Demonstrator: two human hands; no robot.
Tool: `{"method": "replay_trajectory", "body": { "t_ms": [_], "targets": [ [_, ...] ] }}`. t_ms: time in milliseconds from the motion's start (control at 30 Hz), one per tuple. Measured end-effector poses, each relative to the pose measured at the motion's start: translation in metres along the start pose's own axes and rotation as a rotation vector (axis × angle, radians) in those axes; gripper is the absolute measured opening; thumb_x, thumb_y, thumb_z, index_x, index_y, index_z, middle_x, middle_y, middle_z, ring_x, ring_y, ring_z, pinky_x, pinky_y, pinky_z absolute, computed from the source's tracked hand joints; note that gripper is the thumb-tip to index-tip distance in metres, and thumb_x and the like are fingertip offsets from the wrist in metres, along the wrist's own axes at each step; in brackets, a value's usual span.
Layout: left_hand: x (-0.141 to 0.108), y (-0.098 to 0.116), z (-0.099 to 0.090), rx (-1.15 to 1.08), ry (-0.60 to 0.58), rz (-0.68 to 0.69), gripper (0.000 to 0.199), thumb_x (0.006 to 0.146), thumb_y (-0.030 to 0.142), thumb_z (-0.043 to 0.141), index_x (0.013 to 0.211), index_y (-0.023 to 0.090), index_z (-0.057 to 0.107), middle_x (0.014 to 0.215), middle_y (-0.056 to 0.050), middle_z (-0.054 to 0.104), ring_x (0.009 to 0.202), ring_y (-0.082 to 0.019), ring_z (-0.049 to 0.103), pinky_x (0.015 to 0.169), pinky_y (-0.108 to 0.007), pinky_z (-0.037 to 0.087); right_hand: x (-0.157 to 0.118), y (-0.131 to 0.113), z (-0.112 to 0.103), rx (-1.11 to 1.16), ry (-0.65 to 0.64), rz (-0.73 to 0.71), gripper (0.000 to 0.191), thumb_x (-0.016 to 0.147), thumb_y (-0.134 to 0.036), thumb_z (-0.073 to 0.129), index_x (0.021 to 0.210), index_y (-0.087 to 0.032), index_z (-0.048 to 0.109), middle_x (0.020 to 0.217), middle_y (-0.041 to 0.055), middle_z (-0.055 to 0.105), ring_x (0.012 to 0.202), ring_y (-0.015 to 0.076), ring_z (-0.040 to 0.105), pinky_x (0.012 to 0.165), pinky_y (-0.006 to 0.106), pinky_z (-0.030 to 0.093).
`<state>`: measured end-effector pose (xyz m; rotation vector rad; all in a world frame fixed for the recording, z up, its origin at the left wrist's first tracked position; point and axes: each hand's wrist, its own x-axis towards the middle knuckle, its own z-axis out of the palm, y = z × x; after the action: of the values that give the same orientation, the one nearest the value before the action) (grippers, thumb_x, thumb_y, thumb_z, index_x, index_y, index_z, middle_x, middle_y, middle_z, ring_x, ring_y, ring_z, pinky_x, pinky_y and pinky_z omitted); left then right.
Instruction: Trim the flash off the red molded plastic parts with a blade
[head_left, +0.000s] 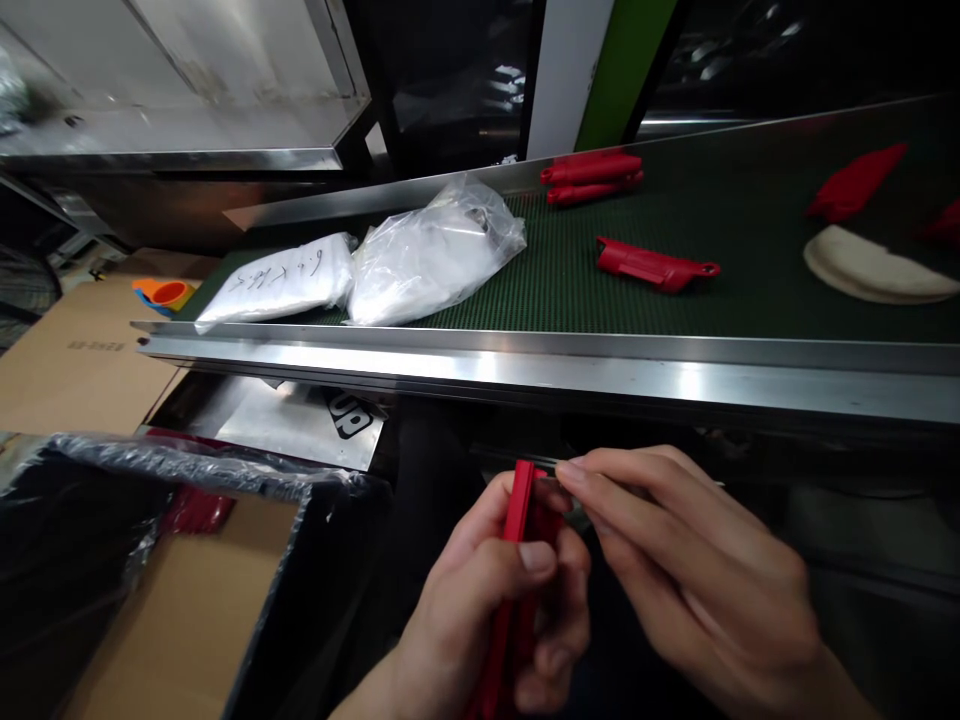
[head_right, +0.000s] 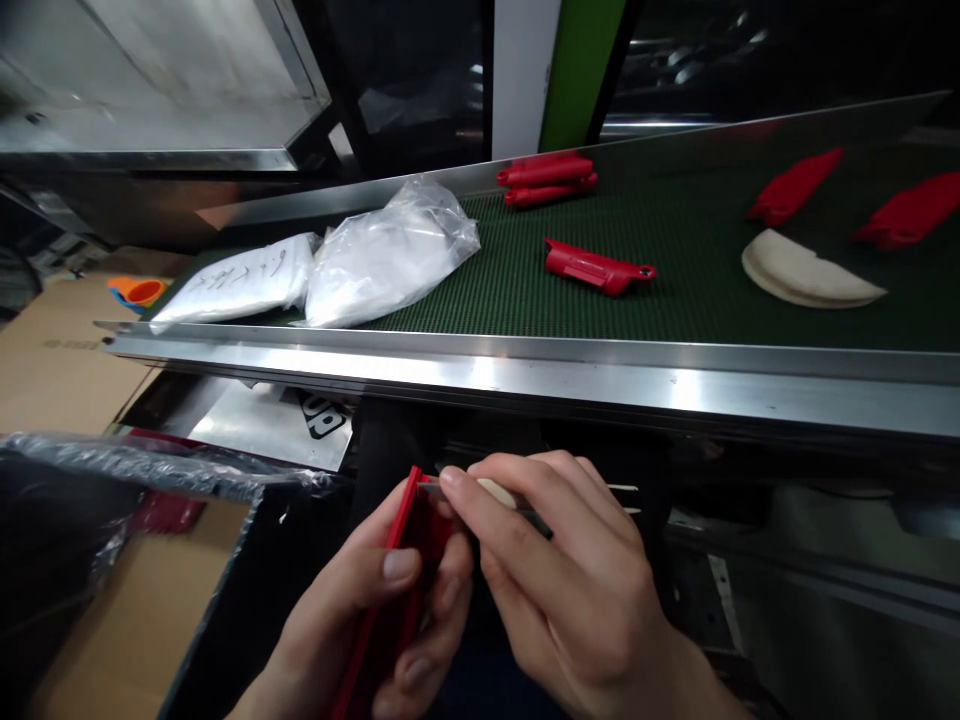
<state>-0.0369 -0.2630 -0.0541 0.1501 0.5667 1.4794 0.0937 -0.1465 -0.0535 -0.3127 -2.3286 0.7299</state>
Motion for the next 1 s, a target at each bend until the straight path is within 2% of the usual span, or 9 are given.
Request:
{"method": "replay_trajectory", "body": {
  "t_ms": [133,200,300,400,633,767,900,1000],
  "targets": [
    [-0.001,-0.006,-0.008,0.033,-0.088,0.023,0.026,0.086,0.023,0.059,0.111,0.020,0.054,0.081,-0.002,0.058,0.048,-0.004,0.047,0.039,-0.010,0.038,0.001,0.010,-0.001,-0.154,0.070,0.028,0.044,0.085,0.004,0.058,0.126,-0.013,0.063,0.111,0.0121,0.064,0.100,0.0217,0.060,0.081,0.040,0.050],
    [-0.002,-0.006,-0.008,0.001,-0.117,0.007,0.026,0.087,0.026,0.059,0.112,0.020,0.054,0.081,-0.003,0.058,0.049,-0.005,0.048,0.041,-0.010,0.039,0.001,0.011,-0.005,-0.142,0.099,0.070,0.044,0.085,0.003,0.058,0.125,-0.014,0.063,0.112,0.0107,0.064,0.101,0.0210,0.060,0.084,0.039,0.050],
    [-0.003,-0.001,-0.001,-0.096,-0.053,-0.071,0.019,0.093,0.028,0.051,0.111,0.023,0.052,0.085,-0.003,0.056,0.049,-0.005,0.048,0.039,-0.009,0.036,0.001,0.007,-0.010,-0.029,0.021,0.068,0.043,0.085,0.003,0.057,0.124,-0.015,0.063,0.115,0.0098,0.062,0.104,0.0210,0.060,0.085,0.038,0.051],
    [-0.002,0.004,0.005,-0.168,0.010,-0.119,0.015,0.095,0.028,0.045,0.108,0.023,0.050,0.084,-0.002,0.053,0.046,-0.005,0.047,0.035,-0.008,0.033,0.000,0.004,-0.011,-0.034,-0.040,0.014,0.041,0.086,0.003,0.057,0.122,-0.017,0.064,0.114,0.0093,0.062,0.105,0.0224,0.059,0.084,0.040,0.050],
    [0.004,-0.004,-0.006,-0.217,-0.214,-0.060,0.016,0.094,0.030,0.044,0.107,0.021,0.049,0.081,-0.004,0.055,0.045,-0.006,0.050,0.039,-0.012,0.041,-0.001,0.006,-0.006,-0.076,-0.029,-0.014,0.036,0.088,0.002,0.057,0.119,-0.015,0.065,0.113,0.0106,0.062,0.104,0.0221,0.058,0.083,0.040,0.048],
    [0.004,-0.006,-0.010,-0.241,-0.220,-0.060,0.018,0.095,0.030,0.042,0.109,0.021,0.049,0.083,-0.004,0.055,0.046,-0.006,0.051,0.040,-0.012,0.042,-0.001,0.005,-0.007,-0.088,-0.020,-0.017,0.037,0.087,0.002,0.058,0.120,-0.014,0.065,0.112,0.0116,0.062,0.103,0.0233,0.058,0.082,0.042,0.047],
    [0.003,-0.006,-0.006,-0.249,-0.225,-0.065,0.018,0.095,0.030,0.043,0.109,0.021,0.049,0.084,-0.004,0.055,0.045,-0.006,0.050,0.035,-0.011,0.039,0.000,0.006,-0.006,-0.108,0.010,-0.052,0.035,0.086,0.003,0.059,0.118,-0.012,0.066,0.110,0.0127,0.062,0.102,0.0241,0.058,0.082,0.043,0.046],
    [0.003,-0.007,0.000,-0.265,-0.154,-0.066,0.016,0.095,0.029,0.044,0.107,0.022,0.050,0.082,-0.003,0.055,0.044,-0.006,0.049,0.036,-0.011,0.040,-0.002,0.008,-0.002,-0.162,0.020,-0.072,0.035,0.086,0.003,0.059,0.118,-0.013,0.065,0.109,0.0125,0.063,0.101,0.0244,0.058,0.082,0.044,0.045]
  ]
}}
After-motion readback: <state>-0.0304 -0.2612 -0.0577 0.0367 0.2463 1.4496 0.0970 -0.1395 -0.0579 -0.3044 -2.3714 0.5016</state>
